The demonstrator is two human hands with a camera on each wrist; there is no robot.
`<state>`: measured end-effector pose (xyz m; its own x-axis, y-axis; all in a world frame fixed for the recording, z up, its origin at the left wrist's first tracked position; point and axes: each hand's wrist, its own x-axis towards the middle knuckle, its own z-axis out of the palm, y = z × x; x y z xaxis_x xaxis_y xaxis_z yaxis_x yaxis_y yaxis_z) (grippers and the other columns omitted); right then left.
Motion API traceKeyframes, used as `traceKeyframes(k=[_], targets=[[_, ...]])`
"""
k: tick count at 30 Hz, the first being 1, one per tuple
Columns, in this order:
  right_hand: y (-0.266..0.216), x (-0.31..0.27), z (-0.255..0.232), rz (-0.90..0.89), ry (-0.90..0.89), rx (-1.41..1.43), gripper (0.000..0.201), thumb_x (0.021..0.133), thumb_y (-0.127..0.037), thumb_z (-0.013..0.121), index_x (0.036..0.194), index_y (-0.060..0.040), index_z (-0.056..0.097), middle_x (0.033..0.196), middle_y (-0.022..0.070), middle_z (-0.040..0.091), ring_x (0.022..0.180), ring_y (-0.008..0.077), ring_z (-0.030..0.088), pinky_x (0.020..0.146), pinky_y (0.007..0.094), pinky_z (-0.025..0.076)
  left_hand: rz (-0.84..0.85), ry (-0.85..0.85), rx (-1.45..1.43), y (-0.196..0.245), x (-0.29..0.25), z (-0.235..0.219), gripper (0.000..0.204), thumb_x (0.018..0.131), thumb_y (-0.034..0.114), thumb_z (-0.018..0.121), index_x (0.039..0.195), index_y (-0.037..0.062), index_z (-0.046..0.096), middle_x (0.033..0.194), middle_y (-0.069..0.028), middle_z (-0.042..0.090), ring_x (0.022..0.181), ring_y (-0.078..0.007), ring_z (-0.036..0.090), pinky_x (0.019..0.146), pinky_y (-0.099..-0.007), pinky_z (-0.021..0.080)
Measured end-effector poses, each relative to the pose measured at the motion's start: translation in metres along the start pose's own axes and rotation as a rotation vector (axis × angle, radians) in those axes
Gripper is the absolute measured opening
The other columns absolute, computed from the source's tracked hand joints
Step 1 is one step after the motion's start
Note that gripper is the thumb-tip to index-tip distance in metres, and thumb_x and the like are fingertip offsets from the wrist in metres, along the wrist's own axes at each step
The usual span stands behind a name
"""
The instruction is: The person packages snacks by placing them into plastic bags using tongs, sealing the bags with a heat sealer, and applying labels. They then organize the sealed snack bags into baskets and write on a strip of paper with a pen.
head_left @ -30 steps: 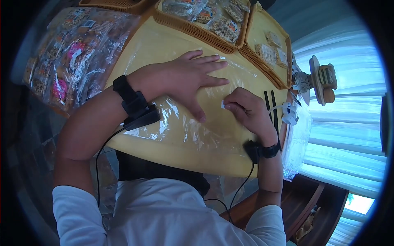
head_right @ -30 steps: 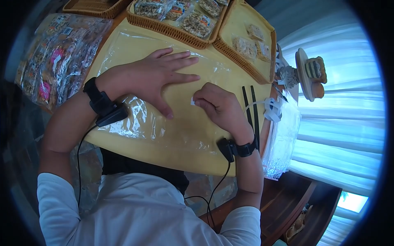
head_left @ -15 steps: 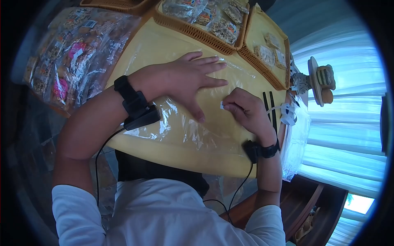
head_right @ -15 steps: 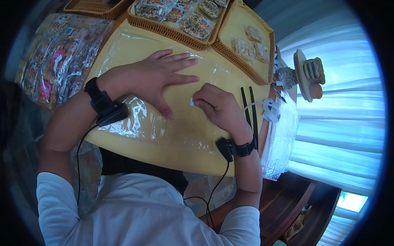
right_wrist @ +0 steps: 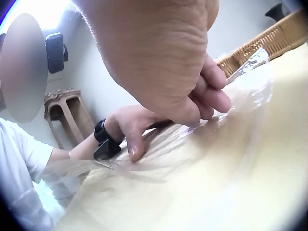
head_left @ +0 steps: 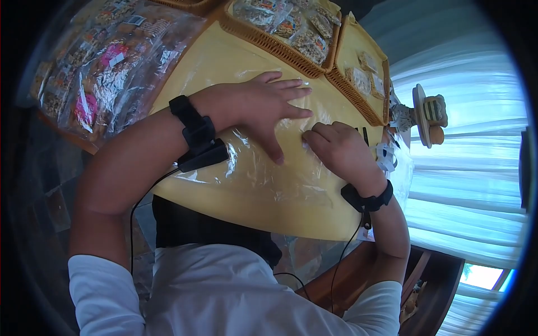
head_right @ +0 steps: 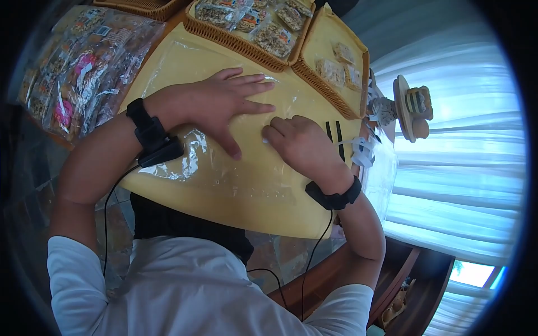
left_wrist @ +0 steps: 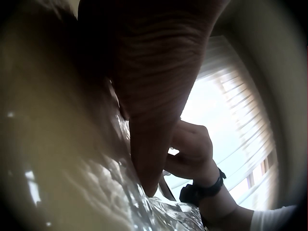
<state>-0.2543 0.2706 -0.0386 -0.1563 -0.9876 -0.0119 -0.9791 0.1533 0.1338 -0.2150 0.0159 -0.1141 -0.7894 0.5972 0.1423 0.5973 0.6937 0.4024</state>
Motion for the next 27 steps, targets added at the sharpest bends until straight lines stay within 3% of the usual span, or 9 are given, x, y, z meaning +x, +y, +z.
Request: traceKeyframes(k=[5, 11, 14, 16, 27], targets=[[-0.001, 0.01, -0.001, -0.097, -0.077, -0.113, 0.01, 0.087, -0.013, 0.066, 0.095, -0.0081, 0.062, 0.086, 0.0048, 0.06, 0.077, 0.0217, 0.068, 0.072, 0.0369, 0.054, -0.01, 0.001, -0.016, 0.0, 0.0, 0.0, 0.118, 0.066, 0.077, 0.085, 0.163, 0.0182, 0.051, 0.178, -0.0197, 0.027, 0.167, -0.0324, 0.018, 0.134, -0.0539, 0.01], [0.002, 0.008, 0.002, -0.133, -0.031, -0.083, 0.011, 0.086, -0.013, 0.066, 0.095, -0.0083, 0.06, 0.085, 0.0043, 0.058, 0.078, 0.0211, 0.067, 0.073, 0.0357, 0.053, -0.013, -0.019, -0.014, -0.001, 0.001, 0.0, 0.117, 0.067, 0.077, 0.084, 0.163, 0.0187, 0.051, 0.178, -0.0201, 0.026, 0.167, -0.0324, 0.018, 0.134, -0.0537, 0.009], [0.0, 0.004, 0.005, -0.107, 0.012, -0.055, 0.013, 0.085, -0.013, 0.068, 0.096, -0.009, 0.061, 0.086, 0.0035, 0.059, 0.078, 0.0206, 0.067, 0.073, 0.0355, 0.052, -0.013, -0.025, -0.014, -0.001, 0.001, 0.0, 0.119, 0.066, 0.078, 0.083, 0.163, 0.0186, 0.05, 0.178, -0.0201, 0.026, 0.167, -0.0324, 0.019, 0.134, -0.0542, 0.009], [0.0, 0.002, 0.006, -0.084, 0.036, -0.038, 0.016, 0.085, -0.013, 0.071, 0.098, -0.0097, 0.063, 0.087, 0.0027, 0.06, 0.078, 0.0203, 0.067, 0.073, 0.0356, 0.052, 0.007, -0.034, 0.018, -0.002, 0.001, 0.001, 0.119, 0.07, 0.085, 0.076, 0.165, 0.0187, 0.048, 0.178, -0.0195, 0.026, 0.167, -0.0319, 0.017, 0.134, -0.0539, 0.008], [-0.003, -0.005, 0.008, -0.039, 0.05, -0.034, 0.015, 0.086, -0.012, 0.075, 0.097, -0.0099, 0.066, 0.086, 0.0018, 0.062, 0.074, 0.0204, 0.066, 0.071, 0.035, 0.053, 0.001, -0.032, -0.009, -0.003, 0.002, 0.002, 0.121, 0.066, 0.081, 0.081, 0.164, 0.018, 0.049, 0.178, -0.0199, 0.025, 0.167, -0.0327, 0.016, 0.133, -0.0563, 0.008]])
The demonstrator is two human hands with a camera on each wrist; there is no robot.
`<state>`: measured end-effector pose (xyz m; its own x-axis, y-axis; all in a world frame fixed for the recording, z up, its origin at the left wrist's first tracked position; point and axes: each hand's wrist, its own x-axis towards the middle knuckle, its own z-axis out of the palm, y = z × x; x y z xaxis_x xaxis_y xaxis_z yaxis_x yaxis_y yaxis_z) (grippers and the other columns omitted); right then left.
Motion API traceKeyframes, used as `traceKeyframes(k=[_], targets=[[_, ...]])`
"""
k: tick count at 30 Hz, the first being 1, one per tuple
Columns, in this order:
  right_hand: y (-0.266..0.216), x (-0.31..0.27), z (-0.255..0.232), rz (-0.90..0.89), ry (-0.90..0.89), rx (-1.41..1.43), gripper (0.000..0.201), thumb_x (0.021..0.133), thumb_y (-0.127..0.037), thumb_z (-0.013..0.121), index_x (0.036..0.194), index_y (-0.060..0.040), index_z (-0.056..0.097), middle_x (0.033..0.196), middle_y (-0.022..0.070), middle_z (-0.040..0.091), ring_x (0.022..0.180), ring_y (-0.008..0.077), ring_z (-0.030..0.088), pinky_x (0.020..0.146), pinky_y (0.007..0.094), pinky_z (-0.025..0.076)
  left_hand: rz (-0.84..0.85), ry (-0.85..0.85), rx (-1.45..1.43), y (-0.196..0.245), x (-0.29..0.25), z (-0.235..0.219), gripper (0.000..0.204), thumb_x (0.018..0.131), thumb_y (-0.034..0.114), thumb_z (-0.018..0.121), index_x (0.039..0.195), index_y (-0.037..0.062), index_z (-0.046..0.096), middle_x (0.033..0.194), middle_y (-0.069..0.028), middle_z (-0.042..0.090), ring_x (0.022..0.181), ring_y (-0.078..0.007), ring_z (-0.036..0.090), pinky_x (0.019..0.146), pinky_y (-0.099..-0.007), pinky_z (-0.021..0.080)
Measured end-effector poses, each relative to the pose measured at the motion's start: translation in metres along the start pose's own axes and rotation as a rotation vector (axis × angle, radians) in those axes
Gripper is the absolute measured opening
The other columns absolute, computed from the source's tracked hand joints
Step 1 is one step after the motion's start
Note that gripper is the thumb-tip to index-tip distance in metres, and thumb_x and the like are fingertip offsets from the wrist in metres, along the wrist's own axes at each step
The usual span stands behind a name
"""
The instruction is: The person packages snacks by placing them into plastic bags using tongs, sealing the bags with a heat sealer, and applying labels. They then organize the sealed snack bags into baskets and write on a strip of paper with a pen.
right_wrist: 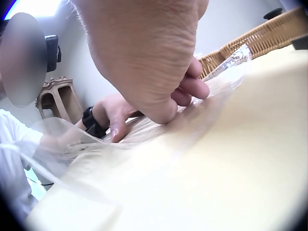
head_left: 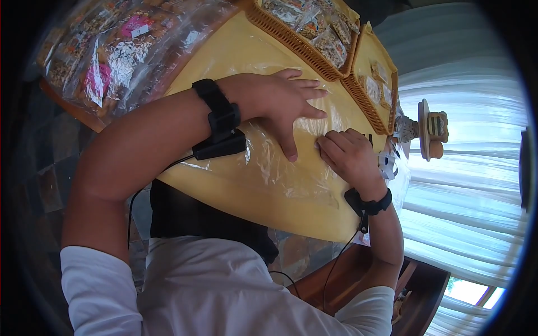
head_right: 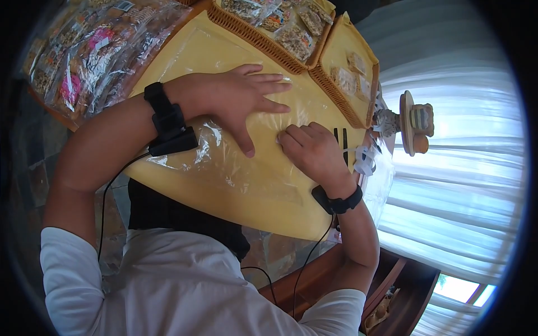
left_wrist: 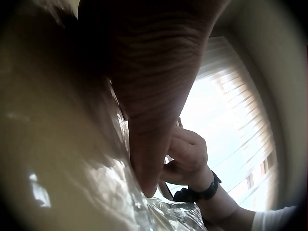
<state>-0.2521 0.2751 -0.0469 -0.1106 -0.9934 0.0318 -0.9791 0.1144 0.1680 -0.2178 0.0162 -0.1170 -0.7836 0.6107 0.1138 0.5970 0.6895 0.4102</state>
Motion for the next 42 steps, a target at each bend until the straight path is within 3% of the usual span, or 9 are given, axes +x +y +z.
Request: traceKeyframes(k=[8, 14, 17, 19, 22, 25, 42], targets=[[0.001, -0.004, 0.001, 0.015, 0.033, 0.027, 0.019, 0.085, -0.011, 0.08, 0.099, -0.009, 0.067, 0.091, 0.003, 0.067, 0.073, 0.0232, 0.066, 0.068, 0.0362, 0.053, 0.0, -0.001, 0.001, 0.0, -0.001, 0.0, 0.12, 0.067, 0.081, 0.081, 0.164, 0.0182, 0.05, 0.178, -0.0197, 0.024, 0.167, -0.0332, 0.015, 0.133, -0.0567, 0.008], [0.006, -0.013, 0.008, 0.265, 0.08, 0.269, 0.019, 0.088, -0.01, 0.081, 0.104, -0.0092, 0.071, 0.092, 0.0049, 0.069, 0.073, 0.0252, 0.067, 0.066, 0.0382, 0.054, 0.01, 0.018, -0.011, 0.0, 0.0, 0.001, 0.119, 0.067, 0.079, 0.082, 0.164, 0.0188, 0.05, 0.178, -0.0198, 0.024, 0.167, -0.0329, 0.015, 0.134, -0.0563, 0.007], [0.006, -0.006, 0.004, 0.226, 0.073, 0.252, 0.02, 0.087, -0.01, 0.081, 0.105, -0.0088, 0.072, 0.094, 0.0046, 0.07, 0.075, 0.0258, 0.067, 0.067, 0.0383, 0.054, -0.005, 0.001, -0.014, 0.001, 0.0, -0.002, 0.118, 0.066, 0.078, 0.083, 0.163, 0.019, 0.051, 0.178, -0.0199, 0.025, 0.167, -0.033, 0.015, 0.134, -0.0558, 0.007], [0.007, -0.004, 0.003, 0.077, 0.069, 0.139, 0.022, 0.083, -0.009, 0.081, 0.104, -0.0084, 0.072, 0.098, 0.0041, 0.07, 0.076, 0.0255, 0.067, 0.068, 0.0384, 0.054, -0.006, -0.01, 0.057, 0.001, 0.0, 0.0, 0.119, 0.07, 0.085, 0.076, 0.167, 0.0222, 0.045, 0.179, -0.0184, 0.024, 0.167, -0.033, 0.015, 0.133, -0.0556, 0.007], [0.009, -0.003, 0.003, 0.002, 0.09, 0.111, 0.024, 0.08, -0.009, 0.081, 0.103, -0.0083, 0.072, 0.099, 0.0035, 0.07, 0.077, 0.0241, 0.067, 0.068, 0.0377, 0.054, -0.003, -0.004, 0.055, 0.0, 0.0, 0.001, 0.119, 0.07, 0.085, 0.076, 0.167, 0.0219, 0.046, 0.179, -0.0186, 0.024, 0.167, -0.0331, 0.015, 0.133, -0.0557, 0.007], [0.006, -0.004, 0.004, -0.011, 0.097, 0.077, 0.024, 0.079, -0.008, 0.081, 0.102, -0.0082, 0.072, 0.099, 0.0037, 0.07, 0.077, 0.0234, 0.067, 0.069, 0.037, 0.054, 0.004, 0.024, -0.007, 0.0, 0.0, 0.002, 0.119, 0.065, 0.078, 0.084, 0.162, 0.0179, 0.052, 0.178, -0.0202, 0.025, 0.167, -0.0332, 0.015, 0.133, -0.0563, 0.008], [0.001, -0.014, 0.001, -0.001, 0.101, 0.046, 0.02, 0.079, -0.007, 0.079, 0.098, -0.0074, 0.073, 0.099, 0.0037, 0.07, 0.076, 0.0215, 0.067, 0.069, 0.0355, 0.054, -0.001, 0.012, 0.009, 0.0, 0.001, 0.001, 0.12, 0.066, 0.08, 0.082, 0.164, 0.0185, 0.05, 0.178, -0.0202, 0.025, 0.167, -0.0334, 0.015, 0.134, -0.0564, 0.008]])
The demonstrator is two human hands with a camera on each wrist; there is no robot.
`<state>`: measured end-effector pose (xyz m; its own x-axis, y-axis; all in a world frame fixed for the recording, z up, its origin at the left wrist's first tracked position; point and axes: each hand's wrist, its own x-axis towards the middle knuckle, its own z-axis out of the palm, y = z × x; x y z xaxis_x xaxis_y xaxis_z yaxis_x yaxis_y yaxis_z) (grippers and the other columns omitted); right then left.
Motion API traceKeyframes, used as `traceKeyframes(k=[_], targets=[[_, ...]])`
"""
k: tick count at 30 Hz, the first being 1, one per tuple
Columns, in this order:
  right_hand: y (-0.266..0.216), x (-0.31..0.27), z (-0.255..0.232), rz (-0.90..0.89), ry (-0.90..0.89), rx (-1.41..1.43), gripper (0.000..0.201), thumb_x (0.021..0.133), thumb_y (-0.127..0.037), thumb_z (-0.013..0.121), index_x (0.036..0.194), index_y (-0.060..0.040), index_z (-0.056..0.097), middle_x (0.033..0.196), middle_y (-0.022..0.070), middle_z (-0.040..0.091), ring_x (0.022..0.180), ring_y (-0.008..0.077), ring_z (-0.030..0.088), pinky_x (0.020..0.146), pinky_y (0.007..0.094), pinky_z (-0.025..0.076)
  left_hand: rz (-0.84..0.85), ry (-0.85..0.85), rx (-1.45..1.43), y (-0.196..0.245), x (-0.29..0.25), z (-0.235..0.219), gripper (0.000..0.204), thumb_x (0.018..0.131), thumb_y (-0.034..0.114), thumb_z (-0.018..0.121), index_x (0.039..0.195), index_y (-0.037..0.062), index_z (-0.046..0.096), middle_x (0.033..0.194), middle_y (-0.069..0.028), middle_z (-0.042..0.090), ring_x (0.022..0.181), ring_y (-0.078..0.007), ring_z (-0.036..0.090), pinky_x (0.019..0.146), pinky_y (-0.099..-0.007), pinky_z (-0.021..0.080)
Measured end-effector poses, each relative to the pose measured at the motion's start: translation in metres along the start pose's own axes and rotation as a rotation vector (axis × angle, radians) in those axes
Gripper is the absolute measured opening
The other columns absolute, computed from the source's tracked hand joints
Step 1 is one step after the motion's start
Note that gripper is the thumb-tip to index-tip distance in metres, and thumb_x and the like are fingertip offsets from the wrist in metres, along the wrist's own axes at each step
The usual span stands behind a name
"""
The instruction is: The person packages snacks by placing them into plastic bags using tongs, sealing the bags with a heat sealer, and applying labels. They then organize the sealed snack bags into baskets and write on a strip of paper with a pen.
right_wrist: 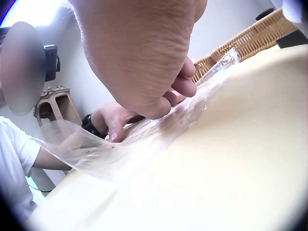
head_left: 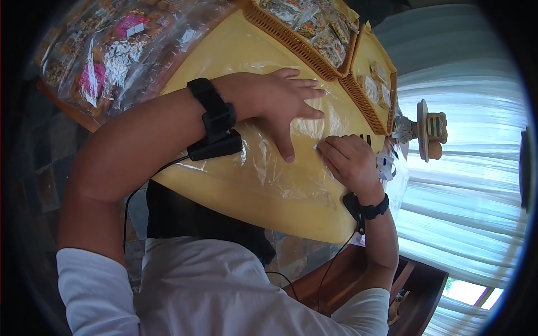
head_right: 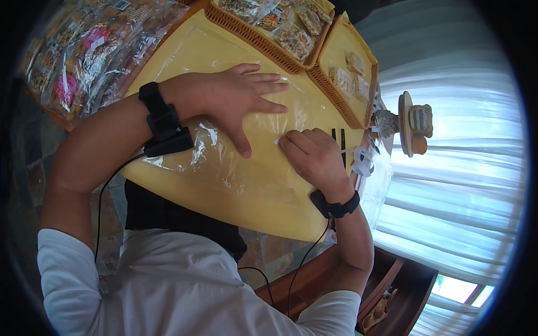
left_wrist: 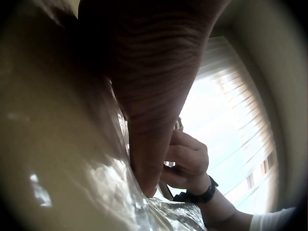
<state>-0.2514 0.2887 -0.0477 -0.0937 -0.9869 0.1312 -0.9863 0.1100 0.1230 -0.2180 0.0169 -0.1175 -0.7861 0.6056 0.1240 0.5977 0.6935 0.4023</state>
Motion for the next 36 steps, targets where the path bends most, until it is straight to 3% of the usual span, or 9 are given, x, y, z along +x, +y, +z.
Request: traceKeyframes(k=[26, 29, 31, 36], targets=[[-0.003, -0.012, -0.001, 0.017, 0.01, -0.041, 0.019, 0.081, -0.008, 0.076, 0.1, -0.0083, 0.073, 0.099, 0.0026, 0.069, 0.079, 0.0204, 0.066, 0.07, 0.0349, 0.053, -0.004, -0.005, -0.001, 0.002, 0.001, -0.005, 0.12, 0.065, 0.079, 0.084, 0.163, 0.0175, 0.05, 0.178, -0.0198, 0.026, 0.167, -0.0329, 0.017, 0.134, -0.0544, 0.008], [-0.004, -0.012, -0.001, 0.023, -0.004, -0.035, 0.019, 0.081, -0.008, 0.075, 0.1, -0.0083, 0.073, 0.099, 0.0028, 0.069, 0.079, 0.0206, 0.066, 0.071, 0.0349, 0.053, -0.027, -0.057, 0.032, 0.004, 0.001, -0.006, 0.117, 0.071, 0.083, 0.077, 0.166, 0.0209, 0.047, 0.179, -0.0165, 0.022, 0.168, -0.0301, 0.013, 0.135, -0.0522, 0.005], [-0.004, -0.011, -0.002, 0.032, -0.012, -0.022, 0.021, 0.08, -0.007, 0.076, 0.101, -0.0082, 0.074, 0.099, 0.003, 0.07, 0.078, 0.0208, 0.066, 0.07, 0.0355, 0.053, -0.009, -0.01, -0.004, 0.004, 0.0, -0.005, 0.12, 0.066, 0.077, 0.084, 0.163, 0.0175, 0.05, 0.178, -0.0196, 0.025, 0.167, -0.0329, 0.017, 0.134, -0.0541, 0.007], [0.0, -0.018, -0.004, 0.083, 0.042, 0.027, 0.023, 0.079, -0.006, 0.079, 0.101, -0.0073, 0.074, 0.098, 0.0039, 0.07, 0.076, 0.0228, 0.066, 0.068, 0.0367, 0.053, -0.027, -0.016, -0.006, 0.003, -0.003, -0.005, 0.12, 0.066, 0.077, 0.085, 0.164, 0.0176, 0.049, 0.178, -0.0192, 0.025, 0.167, -0.0323, 0.017, 0.134, -0.0542, 0.008]])
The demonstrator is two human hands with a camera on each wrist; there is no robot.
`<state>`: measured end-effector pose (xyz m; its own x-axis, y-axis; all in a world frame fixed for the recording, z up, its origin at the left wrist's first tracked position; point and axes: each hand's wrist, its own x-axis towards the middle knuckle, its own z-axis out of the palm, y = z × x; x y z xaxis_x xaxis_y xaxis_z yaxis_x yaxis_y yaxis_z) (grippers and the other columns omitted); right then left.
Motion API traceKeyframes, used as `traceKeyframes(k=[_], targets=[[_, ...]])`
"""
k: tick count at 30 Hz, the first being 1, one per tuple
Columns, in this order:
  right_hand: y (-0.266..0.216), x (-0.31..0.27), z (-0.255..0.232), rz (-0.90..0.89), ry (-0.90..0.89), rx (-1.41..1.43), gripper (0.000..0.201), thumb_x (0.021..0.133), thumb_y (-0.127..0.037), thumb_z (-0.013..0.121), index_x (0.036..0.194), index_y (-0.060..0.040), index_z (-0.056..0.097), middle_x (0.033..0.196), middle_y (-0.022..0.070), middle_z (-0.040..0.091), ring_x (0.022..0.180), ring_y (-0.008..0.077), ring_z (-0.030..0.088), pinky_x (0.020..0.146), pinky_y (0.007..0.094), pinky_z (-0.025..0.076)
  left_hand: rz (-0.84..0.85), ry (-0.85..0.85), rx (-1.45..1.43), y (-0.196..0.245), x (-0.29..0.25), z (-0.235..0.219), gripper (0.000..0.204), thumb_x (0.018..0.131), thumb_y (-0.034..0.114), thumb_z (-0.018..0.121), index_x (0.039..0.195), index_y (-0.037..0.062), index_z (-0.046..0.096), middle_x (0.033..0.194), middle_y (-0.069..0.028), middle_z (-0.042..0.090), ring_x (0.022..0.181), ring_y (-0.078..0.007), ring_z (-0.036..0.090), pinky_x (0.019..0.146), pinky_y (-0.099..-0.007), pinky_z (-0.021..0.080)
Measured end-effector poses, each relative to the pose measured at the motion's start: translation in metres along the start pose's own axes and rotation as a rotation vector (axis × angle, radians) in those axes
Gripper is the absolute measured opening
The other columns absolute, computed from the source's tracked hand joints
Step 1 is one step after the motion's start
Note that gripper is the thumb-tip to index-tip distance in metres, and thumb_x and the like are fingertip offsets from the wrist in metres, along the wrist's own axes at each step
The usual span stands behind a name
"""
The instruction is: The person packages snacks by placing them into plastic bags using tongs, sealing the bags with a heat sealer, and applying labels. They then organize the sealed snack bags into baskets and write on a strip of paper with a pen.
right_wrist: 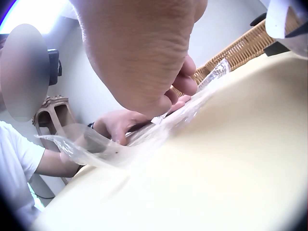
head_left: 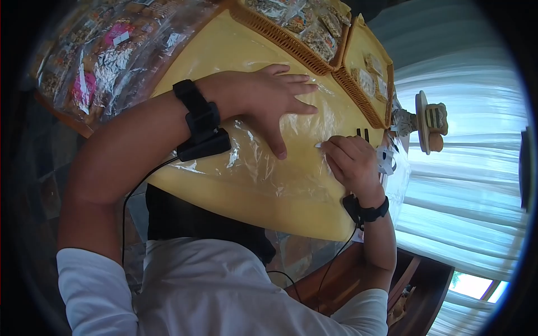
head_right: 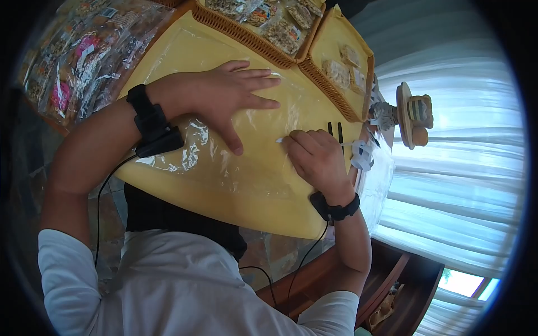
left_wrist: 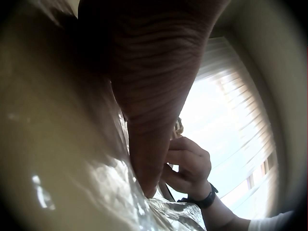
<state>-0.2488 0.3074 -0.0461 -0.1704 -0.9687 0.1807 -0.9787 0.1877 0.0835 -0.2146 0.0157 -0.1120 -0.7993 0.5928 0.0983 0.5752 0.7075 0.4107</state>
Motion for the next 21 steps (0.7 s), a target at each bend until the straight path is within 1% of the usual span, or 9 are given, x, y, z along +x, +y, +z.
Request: traceKeyframes(k=[5, 7, 9, 13, 15, 16, 18, 19, 21], targets=[[-0.003, -0.008, -0.008, 0.209, 0.105, 0.083, 0.018, 0.084, -0.005, 0.08, 0.1, -0.0063, 0.073, 0.098, 0.0057, 0.07, 0.076, 0.0263, 0.067, 0.068, 0.0377, 0.055, 0.038, 0.023, -0.005, 0.001, 0.002, -0.002, 0.12, 0.065, 0.075, 0.087, 0.164, 0.0183, 0.048, 0.178, -0.0199, 0.025, 0.167, -0.0335, 0.016, 0.134, -0.0548, 0.01], [-0.003, -0.018, -0.015, 0.407, 0.14, 0.408, 0.012, 0.089, -0.004, 0.077, 0.1, -0.0063, 0.072, 0.097, 0.0072, 0.069, 0.078, 0.0286, 0.068, 0.068, 0.0376, 0.055, 0.022, -0.006, -0.021, 0.004, 0.002, -0.008, 0.121, 0.065, 0.074, 0.087, 0.165, 0.0182, 0.048, 0.178, -0.0205, 0.024, 0.167, -0.0346, 0.016, 0.134, -0.055, 0.009], [0.01, -0.037, -0.024, 0.541, 0.191, 0.436, 0.008, 0.093, -0.005, 0.076, 0.1, -0.0045, 0.071, 0.094, 0.0086, 0.069, 0.079, 0.0262, 0.069, 0.069, 0.0352, 0.055, 0.048, -0.016, -0.013, 0.008, 0.003, -0.013, 0.121, 0.065, 0.074, 0.088, 0.165, 0.0183, 0.048, 0.178, -0.0206, 0.024, 0.167, -0.0352, 0.016, 0.134, -0.0551, 0.009], [0.086, -0.089, -0.043, 1.052, 0.348, 0.267, 0.017, 0.097, -0.017, 0.075, 0.099, -0.0003, 0.071, 0.088, 0.0125, 0.071, 0.079, 0.023, 0.07, 0.072, 0.036, 0.055, 0.007, -0.053, -0.052, 0.01, 0.003, -0.018, 0.122, 0.064, 0.073, 0.089, 0.165, 0.0187, 0.047, 0.179, -0.0208, 0.023, 0.167, -0.0365, 0.015, 0.133, -0.0552, 0.009], [0.135, -0.121, -0.047, 1.145, 0.311, 0.132, 0.02, 0.098, -0.02, 0.072, 0.098, -0.0005, 0.073, 0.089, 0.0152, 0.073, 0.078, 0.0285, 0.07, 0.073, 0.0402, 0.055, 0.01, -0.065, -0.045, 0.013, 0.004, -0.02, 0.122, 0.064, 0.073, 0.088, 0.165, 0.0188, 0.047, 0.178, -0.0208, 0.023, 0.167, -0.0367, 0.015, 0.133, -0.0551, 0.009], [0.157, -0.136, -0.046, 1.148, 0.319, 0.13, 0.02, 0.098, -0.02, 0.072, 0.098, -0.0005, 0.073, 0.089, 0.0152, 0.073, 0.078, 0.0285, 0.07, 0.073, 0.0402, 0.055, -0.003, -0.069, -0.043, 0.014, 0.004, -0.021, 0.122, 0.065, 0.073, 0.088, 0.166, 0.0189, 0.047, 0.178, -0.0207, 0.023, 0.167, -0.037, 0.015, 0.133, -0.0551, 0.009], [0.185, -0.151, -0.043, 1.129, 0.069, -0.092, 0.017, 0.098, -0.019, 0.074, 0.1, -0.0023, 0.072, 0.09, 0.011, 0.071, 0.081, 0.0253, 0.069, 0.074, 0.0382, 0.055, 0.001, -0.073, -0.031, 0.015, 0.004, -0.022, 0.122, 0.065, 0.074, 0.088, 0.166, 0.019, 0.047, 0.178, -0.0206, 0.023, 0.167, -0.037, 0.015, 0.134, -0.055, 0.009], [0.191, -0.155, -0.041, 1.128, 0.081, -0.093, 0.017, 0.098, -0.019, 0.074, 0.1, -0.0023, 0.072, 0.09, 0.011, 0.071, 0.081, 0.0253, 0.069, 0.074, 0.0382, 0.055, 0.001, -0.074, -0.028, 0.015, 0.004, -0.022, 0.121, 0.066, 0.074, 0.087, 0.166, 0.019, 0.047, 0.178, -0.0205, 0.023, 0.167, -0.0371, 0.014, 0.134, -0.0549, 0.009], [0.197, -0.157, -0.041, 0.813, -0.084, -0.25, 0.014, 0.095, -0.016, 0.075, 0.101, -0.0043, 0.073, 0.102, 0.0099, 0.071, 0.094, 0.0286, 0.071, 0.079, 0.0415, 0.057, 0.005, -0.079, -0.021, 0.014, 0.005, -0.023, 0.121, 0.066, 0.075, 0.087, 0.166, 0.0192, 0.046, 0.178, -0.0206, 0.023, 0.167, -0.0371, 0.014, 0.134, -0.0549, 0.009]])
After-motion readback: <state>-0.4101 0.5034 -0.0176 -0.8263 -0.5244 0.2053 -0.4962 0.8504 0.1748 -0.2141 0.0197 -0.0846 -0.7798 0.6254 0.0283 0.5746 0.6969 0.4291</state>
